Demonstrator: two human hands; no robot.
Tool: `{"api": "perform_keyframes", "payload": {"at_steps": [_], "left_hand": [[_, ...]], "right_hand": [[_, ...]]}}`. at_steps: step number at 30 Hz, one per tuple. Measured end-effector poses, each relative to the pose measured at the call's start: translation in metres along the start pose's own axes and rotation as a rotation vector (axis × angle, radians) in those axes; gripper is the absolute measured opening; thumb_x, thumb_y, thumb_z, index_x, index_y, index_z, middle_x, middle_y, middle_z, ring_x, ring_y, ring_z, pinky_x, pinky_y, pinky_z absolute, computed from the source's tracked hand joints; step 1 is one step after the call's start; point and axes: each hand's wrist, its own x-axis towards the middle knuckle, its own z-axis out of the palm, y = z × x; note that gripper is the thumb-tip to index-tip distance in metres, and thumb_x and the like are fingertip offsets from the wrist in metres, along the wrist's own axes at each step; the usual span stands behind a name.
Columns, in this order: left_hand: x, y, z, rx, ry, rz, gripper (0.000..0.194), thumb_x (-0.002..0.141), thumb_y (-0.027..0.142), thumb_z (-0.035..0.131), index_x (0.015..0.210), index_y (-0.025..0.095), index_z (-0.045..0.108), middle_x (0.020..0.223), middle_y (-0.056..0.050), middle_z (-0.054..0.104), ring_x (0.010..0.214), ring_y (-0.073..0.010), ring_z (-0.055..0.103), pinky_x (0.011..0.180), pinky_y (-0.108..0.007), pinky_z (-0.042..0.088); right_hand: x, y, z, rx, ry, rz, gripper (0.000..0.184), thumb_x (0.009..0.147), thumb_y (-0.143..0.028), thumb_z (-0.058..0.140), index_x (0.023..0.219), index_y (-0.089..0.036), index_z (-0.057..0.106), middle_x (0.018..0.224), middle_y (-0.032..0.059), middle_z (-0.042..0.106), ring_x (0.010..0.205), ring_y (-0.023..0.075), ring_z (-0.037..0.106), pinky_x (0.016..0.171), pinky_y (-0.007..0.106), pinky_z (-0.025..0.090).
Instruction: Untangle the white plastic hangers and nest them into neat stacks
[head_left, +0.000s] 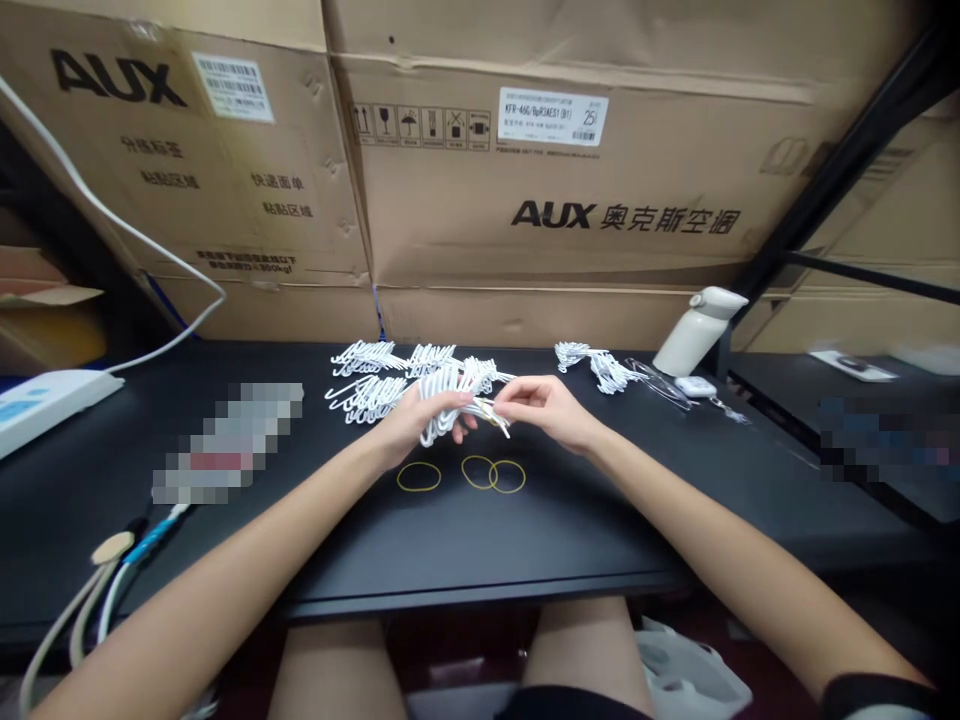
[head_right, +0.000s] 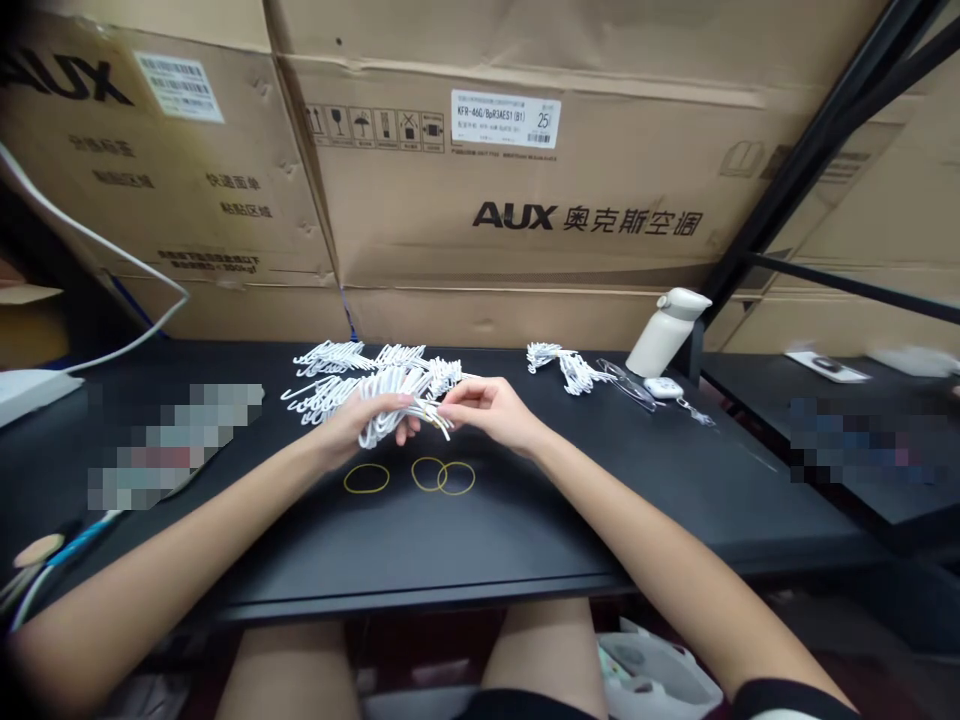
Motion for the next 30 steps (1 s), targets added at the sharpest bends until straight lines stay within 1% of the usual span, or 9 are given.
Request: {"api": "perform_keyframes", "payload": {"at_steps": [2, 5, 8, 10, 13, 16, 20, 26, 30], "left_hand": [[0.0, 0.002, -0.003, 0.002, -0.011, 0.008, 0.024, 0.074, 0.036, 0.065, 0.073, 0.012, 0.066, 0.065, -0.006, 0.069, 0.049, -0.0136, 0.059, 0.056, -0.027, 0.047], [-0.002, 0.005, -0.005, 0.065, -0.086, 0.006, 0.024, 0.076, 0.036, 0.063, 0.075, 0.013, 0.07, 0.069, -0.007, 0.071, 0.051, -0.014, 0.06, 0.059, -0.028, 0.048], [-0.004, 0.006, -0.005, 0.109, -0.149, -0.013, 0.024, 0.078, 0.036, 0.062, 0.074, 0.014, 0.071, 0.069, -0.006, 0.071, 0.055, -0.0143, 0.061, 0.064, -0.028, 0.048], [-0.005, 0.006, -0.004, 0.094, -0.183, -0.041, 0.022, 0.077, 0.035, 0.063, 0.074, 0.014, 0.07, 0.071, -0.006, 0.071, 0.054, -0.0138, 0.061, 0.061, -0.027, 0.047], [-0.005, 0.005, -0.005, 0.065, -0.216, -0.041, 0.017, 0.075, 0.032, 0.065, 0.078, 0.015, 0.066, 0.074, -0.005, 0.071, 0.052, -0.0131, 0.061, 0.056, -0.025, 0.046], [-0.004, 0.005, -0.007, 0.043, -0.204, -0.031, 0.022, 0.073, 0.03, 0.068, 0.089, 0.016, 0.062, 0.073, -0.004, 0.07, 0.051, -0.013, 0.061, 0.052, -0.024, 0.045], [-0.004, 0.004, -0.011, 0.035, -0.239, -0.053, 0.038, 0.074, 0.03, 0.067, 0.108, 0.016, 0.057, 0.073, -0.003, 0.07, 0.047, -0.0119, 0.061, 0.049, -0.022, 0.044], [-0.004, 0.003, -0.011, -0.006, -0.276, -0.096, 0.032, 0.076, 0.03, 0.065, 0.102, 0.014, 0.055, 0.073, -0.005, 0.071, 0.045, -0.0113, 0.061, 0.045, -0.02, 0.044], [-0.004, 0.002, -0.011, -0.006, -0.267, -0.109, 0.032, 0.077, 0.03, 0.064, 0.101, 0.013, 0.055, 0.073, -0.006, 0.071, 0.044, -0.0108, 0.059, 0.045, -0.02, 0.044]], "right_hand": [[0.001, 0.001, -0.004, 0.034, -0.025, 0.011, 0.025, 0.067, -0.03, 0.078, 0.083, -0.015, 0.067, 0.071, 0.0004, 0.066, 0.064, 0.0111, 0.062, 0.068, 0.028, 0.054], [0.002, 0.003, -0.007, 0.038, -0.123, 0.028, 0.035, 0.07, -0.029, 0.076, 0.101, -0.017, 0.065, 0.077, 0.0007, 0.067, 0.069, 0.0116, 0.063, 0.068, 0.029, 0.054], [0.0, 0.003, -0.005, -0.042, -0.171, 0.005, 0.024, 0.073, -0.032, 0.073, 0.088, -0.015, 0.067, 0.078, 0.0028, 0.067, 0.07, 0.0127, 0.063, 0.068, 0.029, 0.053], [-0.001, 0.002, -0.004, -0.062, -0.202, 0.001, 0.019, 0.074, -0.031, 0.072, 0.08, -0.014, 0.066, 0.076, 0.0025, 0.067, 0.068, 0.0125, 0.063, 0.068, 0.029, 0.053], [-0.003, 0.0, -0.001, -0.055, -0.225, -0.002, 0.018, 0.076, -0.029, 0.071, 0.086, -0.015, 0.067, 0.079, 0.0019, 0.066, 0.07, 0.0119, 0.062, 0.069, 0.028, 0.052], [-0.004, -0.001, 0.001, -0.079, -0.23, -0.037, 0.025, 0.077, -0.03, 0.069, 0.099, -0.017, 0.067, 0.081, 0.0018, 0.065, 0.07, 0.0121, 0.062, 0.069, 0.028, 0.051], [-0.007, -0.003, 0.004, -0.173, -0.218, -0.078, 0.025, 0.078, -0.031, 0.068, 0.099, -0.016, 0.068, 0.079, 0.0019, 0.065, 0.07, 0.0126, 0.061, 0.068, 0.028, 0.051], [-0.012, -0.004, 0.01, -0.287, -0.165, -0.142, 0.017, 0.08, -0.033, 0.066, 0.081, -0.016, 0.062, 0.074, 0.002, 0.064, 0.066, 0.0131, 0.06, 0.066, 0.029, 0.051], [-0.012, -0.001, 0.011, -0.495, -0.118, -0.31, 0.015, 0.085, -0.03, 0.06, 0.093, -0.018, 0.064, 0.079, 0.003, 0.066, 0.068, 0.014, 0.059, 0.066, 0.03, 0.051]]}}
